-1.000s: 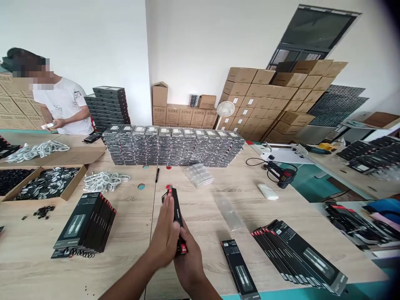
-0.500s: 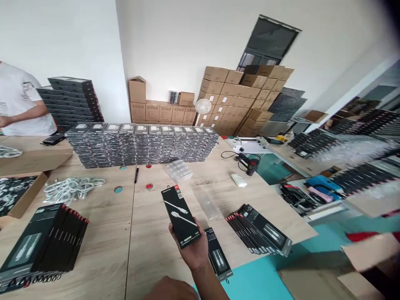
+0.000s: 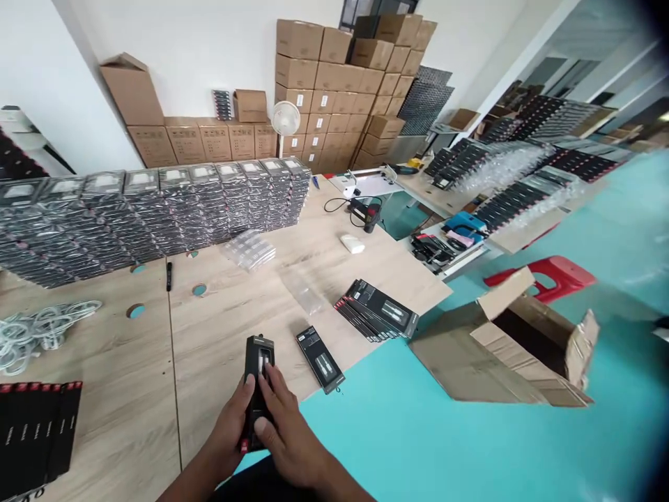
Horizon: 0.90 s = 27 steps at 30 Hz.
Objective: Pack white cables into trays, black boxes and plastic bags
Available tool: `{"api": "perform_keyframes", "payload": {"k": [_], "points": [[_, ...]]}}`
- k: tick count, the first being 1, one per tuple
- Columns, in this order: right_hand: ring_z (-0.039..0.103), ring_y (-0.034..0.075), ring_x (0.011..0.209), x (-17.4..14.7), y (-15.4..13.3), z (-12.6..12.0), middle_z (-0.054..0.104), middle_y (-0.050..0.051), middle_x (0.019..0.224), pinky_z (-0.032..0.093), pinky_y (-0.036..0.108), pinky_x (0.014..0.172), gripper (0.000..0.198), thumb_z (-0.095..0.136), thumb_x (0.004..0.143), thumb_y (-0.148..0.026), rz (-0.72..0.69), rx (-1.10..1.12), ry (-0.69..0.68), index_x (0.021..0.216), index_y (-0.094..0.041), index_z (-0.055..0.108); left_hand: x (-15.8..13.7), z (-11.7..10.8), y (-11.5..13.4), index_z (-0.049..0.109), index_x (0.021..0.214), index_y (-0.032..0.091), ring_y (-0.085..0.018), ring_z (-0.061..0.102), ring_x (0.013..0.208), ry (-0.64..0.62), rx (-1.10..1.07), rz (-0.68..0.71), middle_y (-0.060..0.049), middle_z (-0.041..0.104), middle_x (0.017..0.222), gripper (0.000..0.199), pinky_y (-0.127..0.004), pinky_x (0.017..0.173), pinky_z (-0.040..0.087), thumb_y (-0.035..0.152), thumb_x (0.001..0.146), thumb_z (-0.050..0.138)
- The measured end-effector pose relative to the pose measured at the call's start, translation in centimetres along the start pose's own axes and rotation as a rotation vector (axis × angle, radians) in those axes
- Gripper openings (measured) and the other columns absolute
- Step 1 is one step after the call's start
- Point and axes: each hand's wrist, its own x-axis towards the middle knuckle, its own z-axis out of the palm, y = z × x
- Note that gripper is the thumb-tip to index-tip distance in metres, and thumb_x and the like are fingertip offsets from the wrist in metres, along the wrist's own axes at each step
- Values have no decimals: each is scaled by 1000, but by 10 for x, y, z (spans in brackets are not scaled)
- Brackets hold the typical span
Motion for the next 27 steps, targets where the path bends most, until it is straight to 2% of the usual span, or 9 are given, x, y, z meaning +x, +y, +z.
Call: {"api": "perform_keyframes", "payload": {"k": [2,5,7,9,11,14,17,19,27], "points": [[-6,29,151,-8,10,-23,-1,6,165,14,59,119,72,49,91,-25,-3,-173,-21,156,-26,17,9,2,1,51,137,21,-27,70,90,-116,47,-87,-13,72,107,62,-36,72,57,56,87,59],[-2,34,151,-19,27,-55,9,9,164,5,63,117,87,57,76,-16,-115,-392,-135,155,-24,20,22,1,6,52,135,19,-32,71,88,-287,233,-363,-14,73,102,58,-42,66,57,47,85,66],[10,31,150,-27,41,-68,24,8,162,4,60,118,83,54,78,-14,-162,-450,-213,154,-26,22,31,-2,9,52,136,19,-34,70,95,-402,283,-489,-14,73,104,57,-43,69,57,34,84,69],[27,28,145,-33,59,-72,38,8,156,9,54,119,77,52,81,-16,-146,-470,-217,153,-25,26,42,-4,11,55,134,17,-36,66,105,-468,256,-524,-15,70,114,53,-45,74,57,29,84,67],[42,27,136,-38,79,-69,47,9,149,21,46,116,79,58,76,-25,-47,-483,-165,150,-21,33,55,-6,12,58,130,15,-37,64,108,-439,182,-487,-18,65,124,50,-49,77,57,40,88,59],[50,31,126,-41,107,-60,54,13,142,36,42,106,83,64,68,-34,199,-507,-3,146,-15,41,78,-8,10,55,131,16,-35,64,107,-247,91,-306,-17,60,130,56,-52,86,54,55,91,49],[49,36,124,-32,127,-55,56,22,136,38,50,100,74,55,77,-31,419,-537,195,144,-6,40,99,-5,-2,52,131,20,-28,65,108,-30,138,-145,-14,60,128,49,-41,90,53,46,89,58],[48,38,124,-22,137,-55,55,24,136,37,52,98,69,51,82,-29,519,-543,296,145,-5,38,109,-1,-16,54,126,19,-25,67,102,30,183,-131,-13,61,121,46,-35,85,54,43,88,61],[34,35,135,2,158,-53,40,18,151,28,49,106,81,59,80,-35,550,-494,352,151,-12,27,113,4,-62,61,111,15,-18,67,84,52,305,-218,-9,64,104,45,-28,69,52,45,79,72]]}}
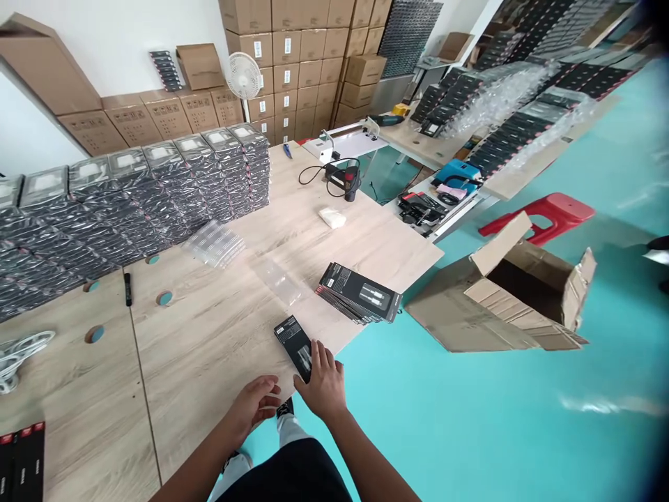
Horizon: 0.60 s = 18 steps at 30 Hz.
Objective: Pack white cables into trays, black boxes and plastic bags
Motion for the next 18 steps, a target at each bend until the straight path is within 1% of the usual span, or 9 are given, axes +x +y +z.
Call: {"api": "perform_keyframes", "payload": {"k": [2,6,8,10,13,15,18], "points": [[34,35,135,0,2,1,39,15,152,27,48,107,86,62,76,-31,-12,9,-9,152,-16,25,-2,1,-2,62,108,16,-17,67,81,11,19,-6,-8,64,101,45,-27,67,50,46,76,74],[45,31,124,1,4,-2,49,12,142,36,43,100,84,59,72,-19,-13,19,-10,151,-20,29,-6,4,3,64,103,15,-18,66,80,27,60,-4,-7,64,95,49,-28,69,50,50,71,77],[47,30,121,-1,3,-3,50,12,140,38,42,98,84,57,72,-18,-7,22,6,151,-19,29,-7,8,8,64,103,15,-18,66,81,26,75,3,-7,65,95,51,-30,72,50,50,69,78],[46,29,123,-5,1,-3,49,12,141,38,40,100,84,57,73,-20,-15,25,22,151,-19,28,-8,14,11,62,106,16,-18,65,83,27,81,17,-7,65,98,54,-30,74,50,49,67,80],[46,27,125,-11,3,-3,50,10,141,38,37,102,85,56,71,-20,-42,19,33,151,-19,28,-8,22,11,60,111,17,-18,65,85,36,83,39,-7,64,99,56,-29,74,49,48,68,79],[49,27,123,-10,12,-5,52,10,139,39,37,100,84,56,70,-19,-42,4,40,150,-20,31,-8,25,8,61,112,17,-18,65,85,39,87,49,-7,65,98,54,-29,73,49,47,70,77],[51,31,121,1,38,-14,52,13,137,40,41,98,78,53,73,-19,-1,-40,80,149,-17,34,-7,24,0,65,106,16,-18,65,80,47,95,69,-7,66,94,49,-28,68,48,47,69,78]]}}
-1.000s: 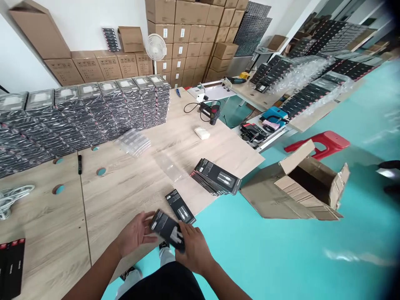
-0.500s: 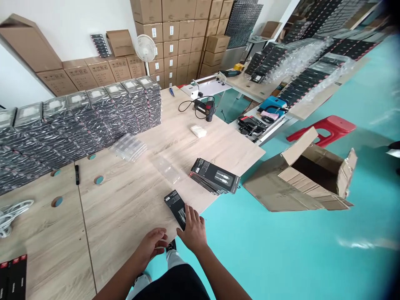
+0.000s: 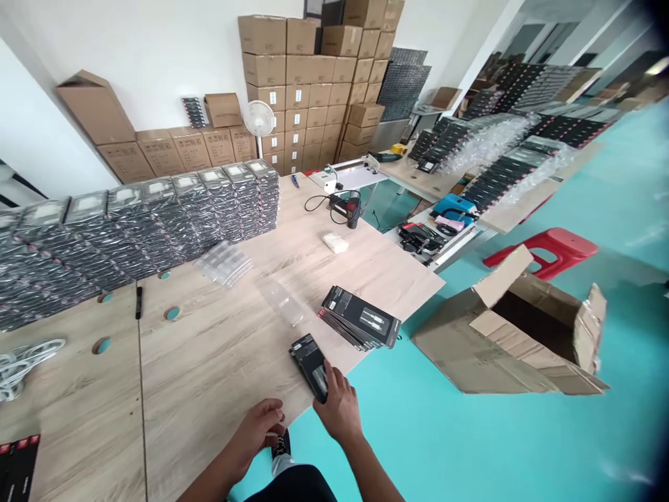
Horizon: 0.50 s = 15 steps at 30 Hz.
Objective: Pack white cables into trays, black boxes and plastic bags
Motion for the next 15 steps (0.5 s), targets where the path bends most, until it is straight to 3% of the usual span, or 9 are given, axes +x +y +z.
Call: {"api": "perform_keyframes", "payload": {"k": [4,7,10,13,15], "points": [[49,34,124,30,35,-13,51,15,138,41,44,99,73,48,80,-22,22,-63,67,150,-16,30,2,-17,-15,67,91,17,-16,62,70,55,-6,36,-4,63,82,43,-25,58,41,46,63,81],[50,33,125,51,43,-21,52,15,138,42,44,99,70,46,81,-25,-15,-92,79,149,-17,31,0,-37,-29,65,83,19,-13,58,62,114,-37,51,0,60,75,36,-23,52,33,46,63,80],[48,40,127,59,38,-24,52,21,137,42,52,98,68,46,81,-32,-63,-118,100,145,-10,38,-7,-56,-44,64,78,21,-12,55,58,182,-78,70,1,58,71,30,-23,49,28,43,64,78],[42,47,130,56,22,-13,46,25,142,41,63,96,74,44,83,-51,-115,-73,214,143,-8,42,-17,-71,-54,62,74,21,-13,55,53,267,-103,74,3,57,63,24,-24,48,28,37,66,79],[49,44,126,48,1,3,51,19,141,45,62,95,70,46,81,-53,-185,134,116,141,-17,47,-26,-81,-57,62,75,19,-13,56,53,313,-115,69,3,58,62,20,-25,50,36,31,72,78]]}}
